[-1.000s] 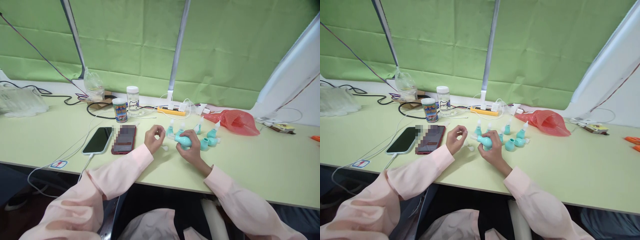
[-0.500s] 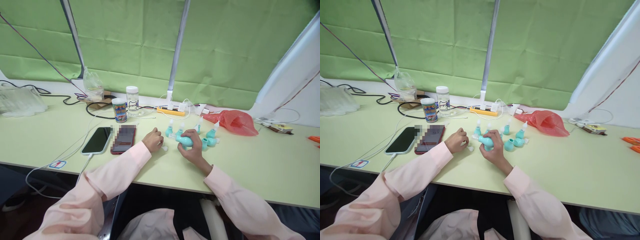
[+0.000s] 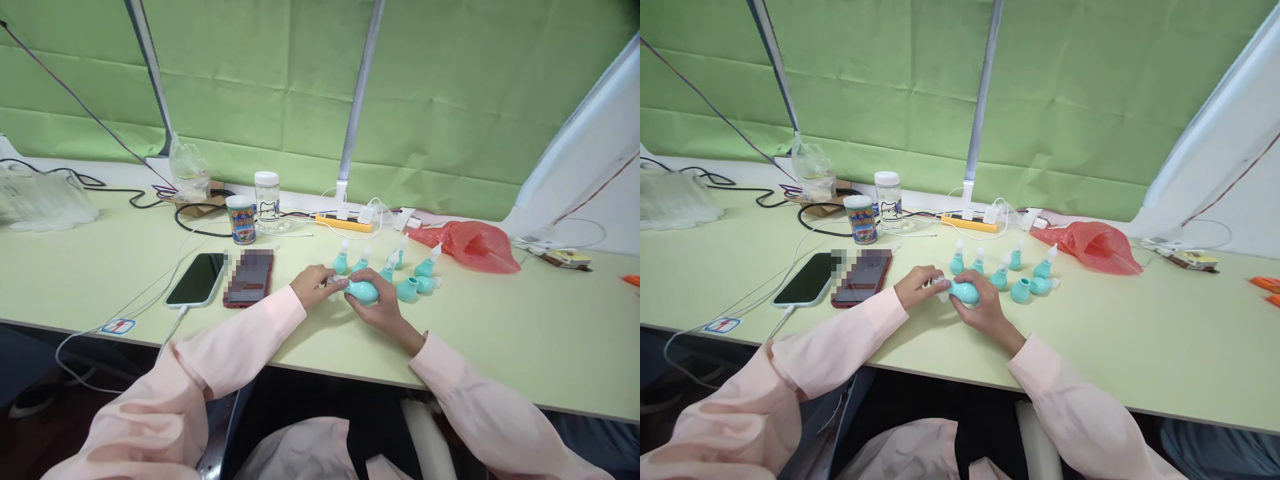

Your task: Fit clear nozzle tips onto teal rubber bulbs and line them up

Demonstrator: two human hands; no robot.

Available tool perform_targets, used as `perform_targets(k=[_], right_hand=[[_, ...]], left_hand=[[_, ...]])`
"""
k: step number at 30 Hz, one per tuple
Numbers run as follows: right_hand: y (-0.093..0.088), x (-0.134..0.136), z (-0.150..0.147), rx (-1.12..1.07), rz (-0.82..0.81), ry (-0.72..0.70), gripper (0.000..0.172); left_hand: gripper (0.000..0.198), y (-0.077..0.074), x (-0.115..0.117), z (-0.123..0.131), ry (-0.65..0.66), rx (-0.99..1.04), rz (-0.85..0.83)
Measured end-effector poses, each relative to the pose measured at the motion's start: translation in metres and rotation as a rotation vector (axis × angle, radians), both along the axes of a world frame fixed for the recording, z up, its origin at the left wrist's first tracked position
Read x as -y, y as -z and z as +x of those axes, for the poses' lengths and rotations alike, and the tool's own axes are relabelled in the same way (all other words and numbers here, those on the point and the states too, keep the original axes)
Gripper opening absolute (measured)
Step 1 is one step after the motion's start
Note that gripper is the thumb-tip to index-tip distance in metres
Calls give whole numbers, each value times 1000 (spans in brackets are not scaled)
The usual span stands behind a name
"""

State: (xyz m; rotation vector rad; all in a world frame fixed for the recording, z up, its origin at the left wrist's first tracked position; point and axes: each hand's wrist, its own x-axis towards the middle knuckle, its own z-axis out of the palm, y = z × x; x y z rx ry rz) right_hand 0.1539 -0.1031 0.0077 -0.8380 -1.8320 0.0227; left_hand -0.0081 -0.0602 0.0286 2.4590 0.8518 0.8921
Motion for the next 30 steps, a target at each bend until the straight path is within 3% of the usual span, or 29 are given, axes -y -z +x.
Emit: perform_targets(k=[7, 15, 20, 27, 30], right_hand=[[-5, 2, 0, -71, -187, -57, 21], [-18, 2, 6, -147, -395, -171, 21], [-18, -1, 10, -182, -517, -222, 23], [-15, -4, 14, -249, -618, -250, 26], [-16, -3, 13, -343, -704, -336, 24]], left_hand=[[48, 9, 2, 5, 67, 177, -332], [49, 8, 0, 8, 321, 339, -738], [51, 6, 3, 8, 415, 365, -881], [51, 7, 4, 10, 436, 365, -967], [50, 6, 4, 9, 477, 398, -1014]])
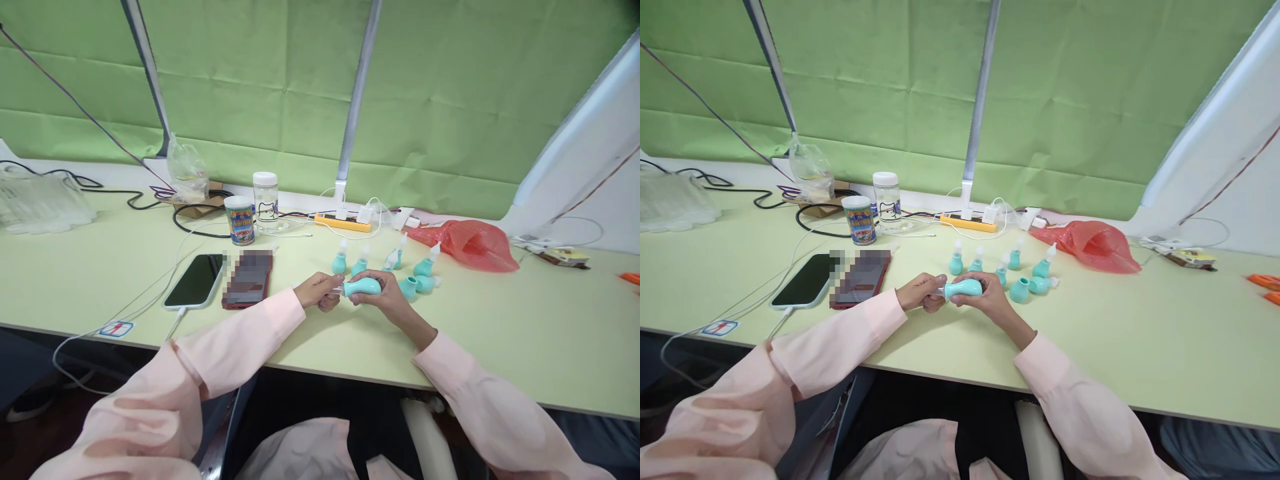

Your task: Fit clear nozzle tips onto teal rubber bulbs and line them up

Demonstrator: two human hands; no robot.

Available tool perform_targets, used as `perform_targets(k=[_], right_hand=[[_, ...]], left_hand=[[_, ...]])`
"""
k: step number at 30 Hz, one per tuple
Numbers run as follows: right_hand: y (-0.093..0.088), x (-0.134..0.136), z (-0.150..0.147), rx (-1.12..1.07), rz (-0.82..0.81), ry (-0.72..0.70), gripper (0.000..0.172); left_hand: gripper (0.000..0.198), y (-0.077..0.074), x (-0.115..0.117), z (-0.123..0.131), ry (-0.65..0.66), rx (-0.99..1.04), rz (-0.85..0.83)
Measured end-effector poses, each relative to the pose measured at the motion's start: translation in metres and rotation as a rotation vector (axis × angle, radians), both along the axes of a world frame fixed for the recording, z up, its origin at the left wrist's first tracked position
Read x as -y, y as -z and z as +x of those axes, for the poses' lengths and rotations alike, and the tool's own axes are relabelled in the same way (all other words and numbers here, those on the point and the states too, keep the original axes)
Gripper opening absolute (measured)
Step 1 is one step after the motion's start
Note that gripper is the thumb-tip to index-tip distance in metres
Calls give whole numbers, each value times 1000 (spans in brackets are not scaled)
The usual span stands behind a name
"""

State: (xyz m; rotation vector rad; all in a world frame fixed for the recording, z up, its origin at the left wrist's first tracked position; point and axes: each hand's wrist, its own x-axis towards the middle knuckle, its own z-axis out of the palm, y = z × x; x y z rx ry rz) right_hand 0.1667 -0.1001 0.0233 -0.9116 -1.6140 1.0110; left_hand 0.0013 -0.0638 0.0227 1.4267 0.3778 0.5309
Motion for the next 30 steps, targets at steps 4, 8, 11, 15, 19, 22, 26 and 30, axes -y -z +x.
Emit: perform_targets(k=[4, 8, 11, 15, 19, 22, 26, 30], right_hand=[[-6, 4, 0, -195, -99, -105, 22], [-13, 5, 6, -220, -63, -63, 26], [-15, 1, 14, -189, 7, 25, 24], [-13, -6, 19, -131, 187, 204, 23], [-7, -8, 12, -70, 391, 341, 25], [-2, -7, 5, 17, 480, 391, 26], [4, -7, 0, 119, 584, 467, 22], [9, -10, 2, 220, 676, 497, 15]], left_hand=[[49, -8, -3, -4, -99, 31, 20], [47, -11, -7, -8, -379, -92, 369], [41, -7, -13, -11, -636, -346, 821], [34, -1, -20, -15, -797, -742, 1228], [34, 4, -23, -16, -767, -995, 1255], [33, 6, -23, -15, -760, -1118, 1235], [35, 7, -22, -14, -747, -1194, 1213], [37, 8, -23, -13, -737, -1211, 1216]])
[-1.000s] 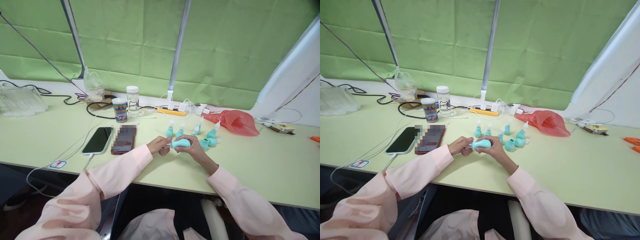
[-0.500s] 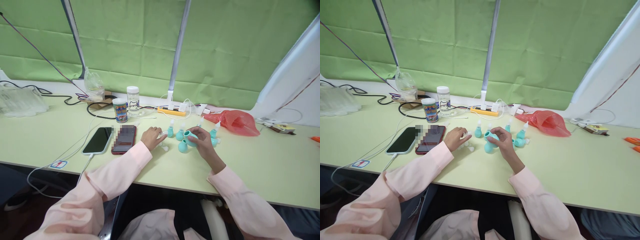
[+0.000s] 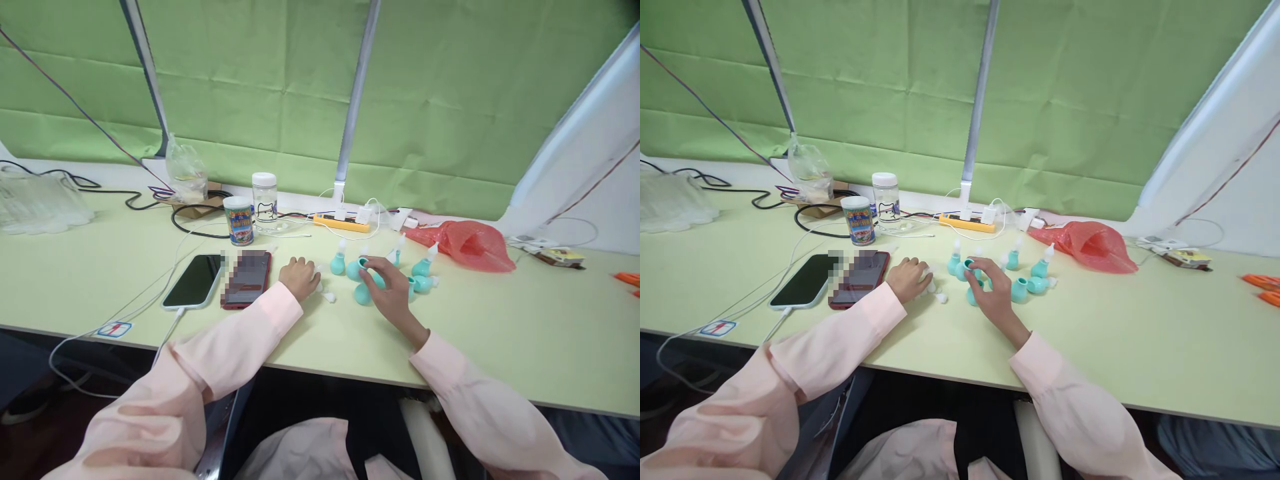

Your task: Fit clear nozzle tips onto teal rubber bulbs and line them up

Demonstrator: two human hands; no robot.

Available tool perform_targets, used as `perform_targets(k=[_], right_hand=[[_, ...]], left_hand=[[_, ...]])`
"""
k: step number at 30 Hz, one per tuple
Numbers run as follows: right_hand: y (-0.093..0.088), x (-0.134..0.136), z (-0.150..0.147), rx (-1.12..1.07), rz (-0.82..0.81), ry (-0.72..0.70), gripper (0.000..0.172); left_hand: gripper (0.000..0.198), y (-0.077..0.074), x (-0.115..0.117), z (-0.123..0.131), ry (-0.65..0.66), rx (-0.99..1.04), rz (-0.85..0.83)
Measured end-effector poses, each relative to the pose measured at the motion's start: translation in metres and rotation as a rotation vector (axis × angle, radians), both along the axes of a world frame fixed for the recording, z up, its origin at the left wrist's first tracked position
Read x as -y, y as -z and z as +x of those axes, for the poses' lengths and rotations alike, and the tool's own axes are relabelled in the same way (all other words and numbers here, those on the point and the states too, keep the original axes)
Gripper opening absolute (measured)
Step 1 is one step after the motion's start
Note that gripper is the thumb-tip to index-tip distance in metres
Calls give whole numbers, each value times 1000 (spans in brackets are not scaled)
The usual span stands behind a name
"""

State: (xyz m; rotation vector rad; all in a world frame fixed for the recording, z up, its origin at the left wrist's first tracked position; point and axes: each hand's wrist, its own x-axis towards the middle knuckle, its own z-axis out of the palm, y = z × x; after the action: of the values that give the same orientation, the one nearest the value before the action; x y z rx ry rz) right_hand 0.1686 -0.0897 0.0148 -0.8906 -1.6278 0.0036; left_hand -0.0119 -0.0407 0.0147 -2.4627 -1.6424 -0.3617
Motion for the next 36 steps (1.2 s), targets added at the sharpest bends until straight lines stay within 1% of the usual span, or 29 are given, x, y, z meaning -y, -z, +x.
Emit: perform_targets(k=[5, 8, 10, 12, 14, 17, 20, 24, 26, 28, 32, 36], right_hand=[[5, -7, 2, 213, 16, 65, 10], [10, -9, 3, 306, -39, 131, 9], [12, -10, 3, 350, -80, 186, 10], [14, -10, 2, 383, -90, 224, 11], [15, -10, 1, 402, -69, 245, 11], [18, -9, -1, 418, -67, 257, 12], [20, -9, -3, 429, -132, 264, 13], [21, -8, -5, 443, -179, 284, 15], [20, -7, -5, 443, -181, 296, 15], [18, -5, -5, 431, -171, 313, 17], [16, -3, -6, 399, -121, 351, 22], [17, -4, -8, 390, -114, 347, 23]], left_hand=[[39, 2, -2, 1, -16, -17, -21], [38, 1, -2, 2, -8, -8, -38], [37, -2, -3, 3, 6, 46, -1], [37, -5, -3, 4, 43, 128, 74], [40, -8, -4, 6, 109, 195, 139], [42, -8, -5, 11, 246, 226, 155], [40, -3, -10, 18, 323, 215, 99], [41, 5, -20, 25, 325, 199, -65], [42, 6, -22, 25, 329, 207, -108], [43, 5, -22, 24, 322, 233, -114], [46, -3, -18, 21, 311, 305, -89], [46, -5, -21, 20, 355, 279, -138]])
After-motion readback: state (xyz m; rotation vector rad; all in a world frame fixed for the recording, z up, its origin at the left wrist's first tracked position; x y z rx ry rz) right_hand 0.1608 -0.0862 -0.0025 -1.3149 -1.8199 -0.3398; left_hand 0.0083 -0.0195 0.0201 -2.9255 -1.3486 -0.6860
